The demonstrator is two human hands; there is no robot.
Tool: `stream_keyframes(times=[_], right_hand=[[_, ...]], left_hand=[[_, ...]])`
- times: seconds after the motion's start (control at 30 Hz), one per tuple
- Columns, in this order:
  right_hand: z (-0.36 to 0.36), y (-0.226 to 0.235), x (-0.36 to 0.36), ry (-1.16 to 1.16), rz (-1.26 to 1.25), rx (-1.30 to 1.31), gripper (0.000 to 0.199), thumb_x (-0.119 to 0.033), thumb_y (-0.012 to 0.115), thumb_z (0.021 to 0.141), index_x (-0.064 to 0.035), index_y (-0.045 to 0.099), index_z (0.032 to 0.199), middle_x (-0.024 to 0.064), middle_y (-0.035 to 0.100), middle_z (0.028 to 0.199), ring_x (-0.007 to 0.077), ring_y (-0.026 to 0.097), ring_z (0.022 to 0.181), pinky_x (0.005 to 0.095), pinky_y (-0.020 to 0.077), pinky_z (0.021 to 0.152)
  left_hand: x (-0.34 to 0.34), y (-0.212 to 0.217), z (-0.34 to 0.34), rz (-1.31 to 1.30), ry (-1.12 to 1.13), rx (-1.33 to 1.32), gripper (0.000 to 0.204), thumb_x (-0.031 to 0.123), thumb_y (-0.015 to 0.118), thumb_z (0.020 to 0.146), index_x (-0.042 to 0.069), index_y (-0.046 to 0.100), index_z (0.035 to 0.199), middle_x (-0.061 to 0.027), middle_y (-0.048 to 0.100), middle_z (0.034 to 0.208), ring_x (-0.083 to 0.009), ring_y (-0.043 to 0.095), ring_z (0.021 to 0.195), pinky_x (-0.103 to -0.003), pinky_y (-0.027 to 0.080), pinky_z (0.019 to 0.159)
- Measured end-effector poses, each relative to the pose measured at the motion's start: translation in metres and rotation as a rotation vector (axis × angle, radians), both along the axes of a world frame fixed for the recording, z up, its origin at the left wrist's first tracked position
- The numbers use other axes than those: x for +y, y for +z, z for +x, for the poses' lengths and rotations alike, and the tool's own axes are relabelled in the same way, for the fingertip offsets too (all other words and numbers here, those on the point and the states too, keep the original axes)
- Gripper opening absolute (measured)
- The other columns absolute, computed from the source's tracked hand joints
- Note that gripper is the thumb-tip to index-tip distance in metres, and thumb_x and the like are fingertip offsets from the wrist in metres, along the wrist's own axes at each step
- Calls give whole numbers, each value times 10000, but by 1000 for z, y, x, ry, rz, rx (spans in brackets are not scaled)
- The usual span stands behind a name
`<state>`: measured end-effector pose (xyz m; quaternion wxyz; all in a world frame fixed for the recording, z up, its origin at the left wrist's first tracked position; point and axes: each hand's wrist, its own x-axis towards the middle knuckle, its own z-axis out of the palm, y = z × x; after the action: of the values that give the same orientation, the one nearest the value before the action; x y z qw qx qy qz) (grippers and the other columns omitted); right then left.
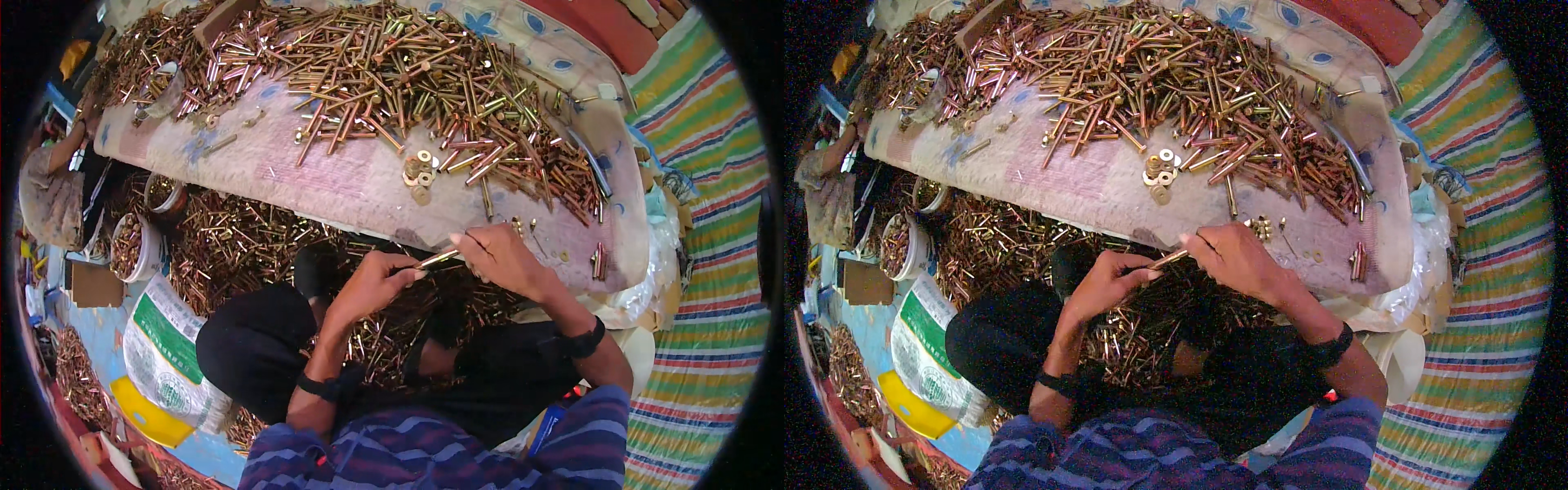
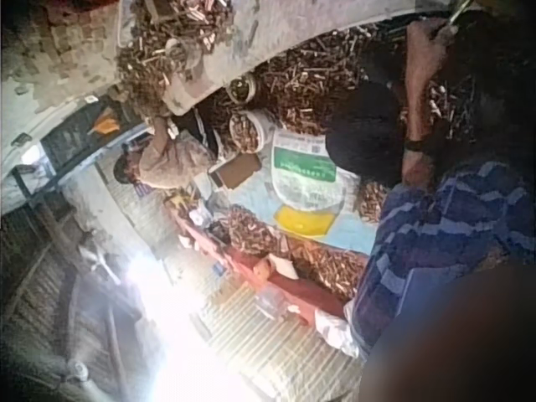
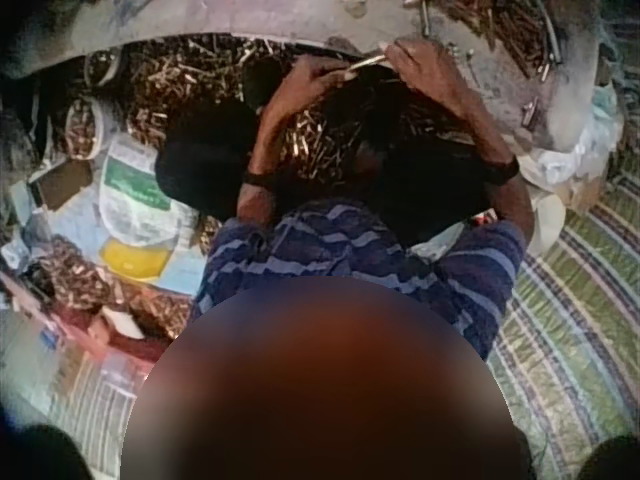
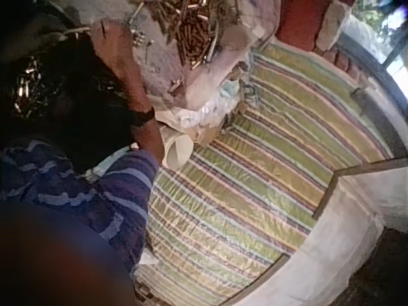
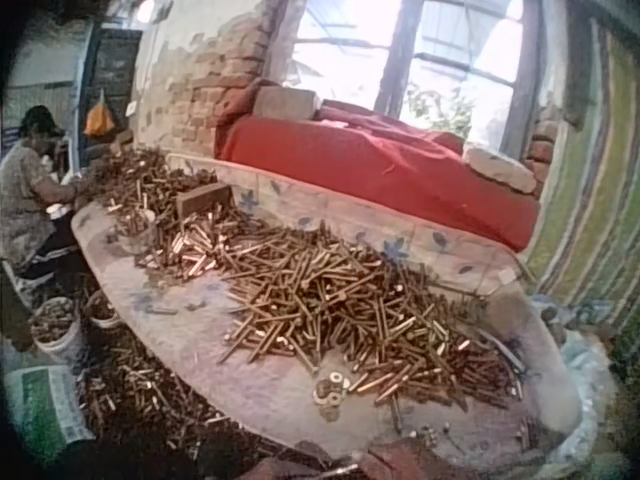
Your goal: The person sits on the floor and repeatedly picks up small brass-colored metal tubes and cylindrical pieces, inserting one into the other by hand. They place the assembled units onto a nearby pile on a cloth-covered surface. Another person occasionally pours more parts from a bucket onto the workspace.
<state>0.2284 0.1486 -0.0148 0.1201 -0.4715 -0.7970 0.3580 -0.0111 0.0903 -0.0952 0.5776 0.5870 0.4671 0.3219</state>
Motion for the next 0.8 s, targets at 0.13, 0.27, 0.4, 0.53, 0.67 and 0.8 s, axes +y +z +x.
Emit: stream_keyframes(times=[0.13, 0.27, 0.4, 0.53, 0.67, 0.8], right_hand=[[0, 3, 0, 47, 3, -22, 503, -372, 605, 1004, 44, 535, 729, 217, 480, 602, 237, 496, 531, 450, 399, 546], [-6, 9, -1, -12, -132, 11, 514, -405, 606, 999, 34, 574, 733, 184, 524, 600, 200, 571, 571, 407, 445, 556], [-6, 13, 0, -140, -404, -103, 484, -409, 610, 996, 24, 609, 780, 155, 581, 627, 216, 597, 593, 384, 480, 579], [-7, 3, 1, -1, 43, 38, 518, -359, 567, 1042, 5, 550, 675, 41, 534, 551, 95, 545, 524, 307, 442, 494], [-10, -5, 0, -16, 131, -17, 528, -400, 588, 1001, 9, 611, 668, 180, 565, 557, 359, 554, 502, 445, 473, 556], [-11, -2, -1, -59, -13, -148, 558, -409, 561, 1014, 26, 608, 667, 185, 559, 556, 350, 569, 512, 444, 471, 558]], left_hand=[[2, -1, 0, 58, 16, 2, 230, 170, 676, 925, -33, 723, 1023, -127, 652, 712, -124, 528, 669, -346, 461, 640], [1, -2, 0, 55, 28, -6, 234, 169, 676, 923, -31, 725, 1035, -132, 654, 704, -126, 530, 666, -352, 466, 648], [-2, 0, -2, -30, 24, 44, 244, 176, 675, 923, -31, 724, 1042, -147, 647, 692, -133, 531, 654, -359, 467, 649], [2, -2, -3, 57, 5, 32, 272, 216, 697, 944, -18, 740, 1074, -25, 651, 700, -81, 514, 635, -296, 435, 567], [1, -1, -3, 35, -6, 53, 273, 217, 701, 940, -14, 742, 1079, -30, 649, 693, -85, 510, 620, -301, 432, 561], [-3, -3, -4, 1, 0, 94, 241, 178, 675, 914, -24, 735, 1031, -196, 689, 759, -193, 596, 662, -387, 490, 678]])
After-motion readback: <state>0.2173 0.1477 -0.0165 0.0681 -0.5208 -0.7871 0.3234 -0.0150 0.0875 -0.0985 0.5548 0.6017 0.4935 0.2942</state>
